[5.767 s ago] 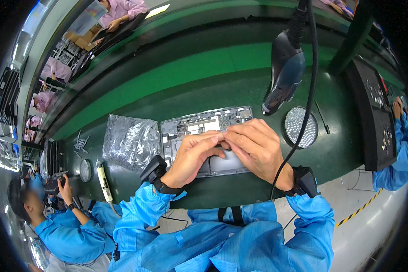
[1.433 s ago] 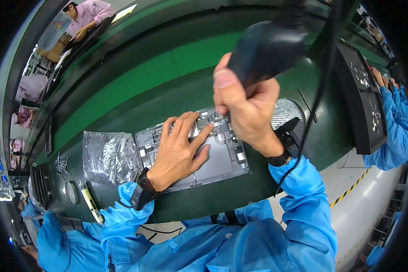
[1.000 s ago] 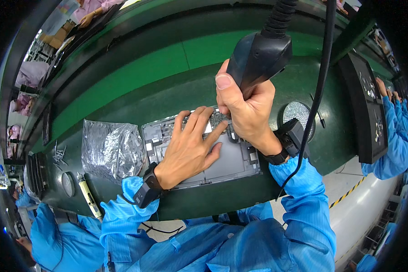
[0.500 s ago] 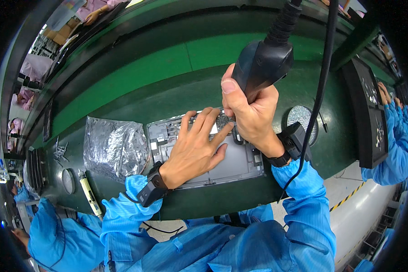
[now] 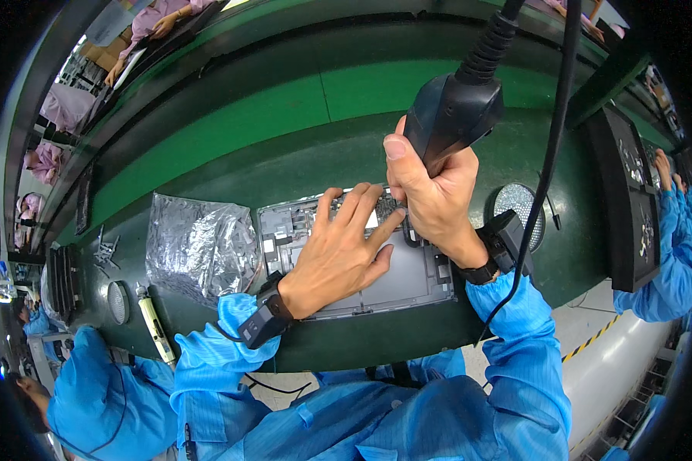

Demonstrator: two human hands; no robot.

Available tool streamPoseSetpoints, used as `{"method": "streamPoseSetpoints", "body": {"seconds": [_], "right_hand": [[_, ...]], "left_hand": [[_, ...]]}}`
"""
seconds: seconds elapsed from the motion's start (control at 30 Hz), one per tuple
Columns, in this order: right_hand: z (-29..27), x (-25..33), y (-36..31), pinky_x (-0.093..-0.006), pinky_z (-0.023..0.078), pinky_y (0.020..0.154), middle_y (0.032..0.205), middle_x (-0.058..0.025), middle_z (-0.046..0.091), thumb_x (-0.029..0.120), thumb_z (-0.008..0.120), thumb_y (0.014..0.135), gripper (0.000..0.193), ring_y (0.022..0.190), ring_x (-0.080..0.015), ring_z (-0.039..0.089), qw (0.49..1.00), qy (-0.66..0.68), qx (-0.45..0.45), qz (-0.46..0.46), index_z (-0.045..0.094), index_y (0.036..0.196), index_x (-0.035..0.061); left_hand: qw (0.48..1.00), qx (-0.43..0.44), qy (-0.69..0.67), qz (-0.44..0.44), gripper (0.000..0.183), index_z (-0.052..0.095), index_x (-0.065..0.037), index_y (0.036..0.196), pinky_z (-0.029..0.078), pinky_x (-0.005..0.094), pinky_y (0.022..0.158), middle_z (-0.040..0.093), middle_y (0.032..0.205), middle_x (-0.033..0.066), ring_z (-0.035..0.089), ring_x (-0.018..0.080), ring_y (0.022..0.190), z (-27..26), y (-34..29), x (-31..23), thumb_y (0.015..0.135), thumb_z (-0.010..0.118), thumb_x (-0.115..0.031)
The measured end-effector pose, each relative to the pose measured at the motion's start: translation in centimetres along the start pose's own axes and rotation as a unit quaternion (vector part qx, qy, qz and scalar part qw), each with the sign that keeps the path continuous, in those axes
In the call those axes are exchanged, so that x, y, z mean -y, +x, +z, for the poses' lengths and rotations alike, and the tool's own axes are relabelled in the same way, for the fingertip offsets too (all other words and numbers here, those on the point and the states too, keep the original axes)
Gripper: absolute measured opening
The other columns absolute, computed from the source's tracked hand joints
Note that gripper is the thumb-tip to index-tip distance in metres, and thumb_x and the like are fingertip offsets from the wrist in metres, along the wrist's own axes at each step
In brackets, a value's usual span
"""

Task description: Assembling internal components and routing cables inside a laptop chassis.

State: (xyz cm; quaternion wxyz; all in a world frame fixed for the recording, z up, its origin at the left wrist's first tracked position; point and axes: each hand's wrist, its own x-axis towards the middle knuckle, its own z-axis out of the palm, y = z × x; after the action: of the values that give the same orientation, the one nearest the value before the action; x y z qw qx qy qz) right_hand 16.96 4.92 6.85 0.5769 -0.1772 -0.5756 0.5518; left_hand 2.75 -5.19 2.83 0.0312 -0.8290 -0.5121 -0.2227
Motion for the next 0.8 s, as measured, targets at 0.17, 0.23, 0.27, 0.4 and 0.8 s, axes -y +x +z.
{"method": "streamPoseSetpoints", "body": {"seconds": [0.17, 0.23, 0.27, 0.4, 0.8], "right_hand": [[-0.1, -0.2, 0.0, -0.0221, 0.039, 0.049, 0.067, 0.0028, 0.058, 0.015, 0.072, 0.106, 0.020, 0.054, -0.0044, 0.051, 1.000, -0.010, 0.007, -0.005, 0.062, 0.091, 0.0039], [0.1, -0.2, 0.0, -0.0220, 0.039, 0.050, 0.067, 0.0028, 0.058, 0.015, 0.072, 0.106, 0.021, 0.054, -0.0042, 0.051, 1.000, -0.012, 0.012, -0.008, 0.062, 0.091, 0.0039], [0.3, -0.1, 0.0, -0.0220, 0.039, 0.050, 0.067, 0.0029, 0.058, 0.015, 0.071, 0.106, 0.020, 0.054, -0.0041, 0.051, 1.000, -0.012, 0.007, -0.004, 0.063, 0.091, 0.0038], [0.2, -0.2, -0.1, -0.0218, 0.039, 0.050, 0.069, 0.0029, 0.059, 0.013, 0.071, 0.106, 0.019, 0.054, -0.0036, 0.051, 1.000, -0.006, 0.020, -0.003, 0.064, 0.092, 0.0030], [-4.3, 5.1, -0.4, -0.0320, 0.047, 0.051, 0.069, -0.0060, 0.054, 0.027, 0.058, 0.112, 0.031, 0.053, -0.0149, 0.052, 0.992, -0.074, -0.046, -0.095, 0.054, 0.119, -0.0028]], "left_hand": [[1.000, -0.003, 0.005, 0.003, 0.049, 0.070, -0.007, 0.134, 0.040, 0.0587, 0.110, 0.054, 0.143, 0.0227, 0.050, 0.0374, 0.138, 0.0, 0.0, 0.0, 0.089, 0.075, -0.026], [1.000, -0.004, 0.005, 0.002, 0.050, 0.070, -0.007, 0.134, 0.040, 0.0589, 0.110, 0.054, 0.143, 0.0228, 0.050, 0.0374, 0.138, 0.0, -0.1, 0.0, 0.089, 0.075, -0.026], [1.000, -0.004, 0.005, 0.002, 0.050, 0.069, -0.007, 0.134, 0.040, 0.0590, 0.110, 0.054, 0.143, 0.0229, 0.050, 0.0375, 0.138, -0.1, -0.1, 0.0, 0.089, 0.075, -0.026], [1.000, -0.003, 0.007, 0.000, 0.050, 0.069, -0.007, 0.135, 0.040, 0.0594, 0.111, 0.054, 0.143, 0.0230, 0.050, 0.0377, 0.138, -0.1, -0.3, 0.1, 0.089, 0.075, -0.026], [1.000, 0.022, -0.010, 0.010, 0.051, 0.070, -0.009, 0.136, 0.039, 0.0585, 0.111, 0.053, 0.144, 0.0239, 0.052, 0.0402, 0.138, -1.0, -0.3, 0.0, 0.087, 0.076, -0.021]]}}
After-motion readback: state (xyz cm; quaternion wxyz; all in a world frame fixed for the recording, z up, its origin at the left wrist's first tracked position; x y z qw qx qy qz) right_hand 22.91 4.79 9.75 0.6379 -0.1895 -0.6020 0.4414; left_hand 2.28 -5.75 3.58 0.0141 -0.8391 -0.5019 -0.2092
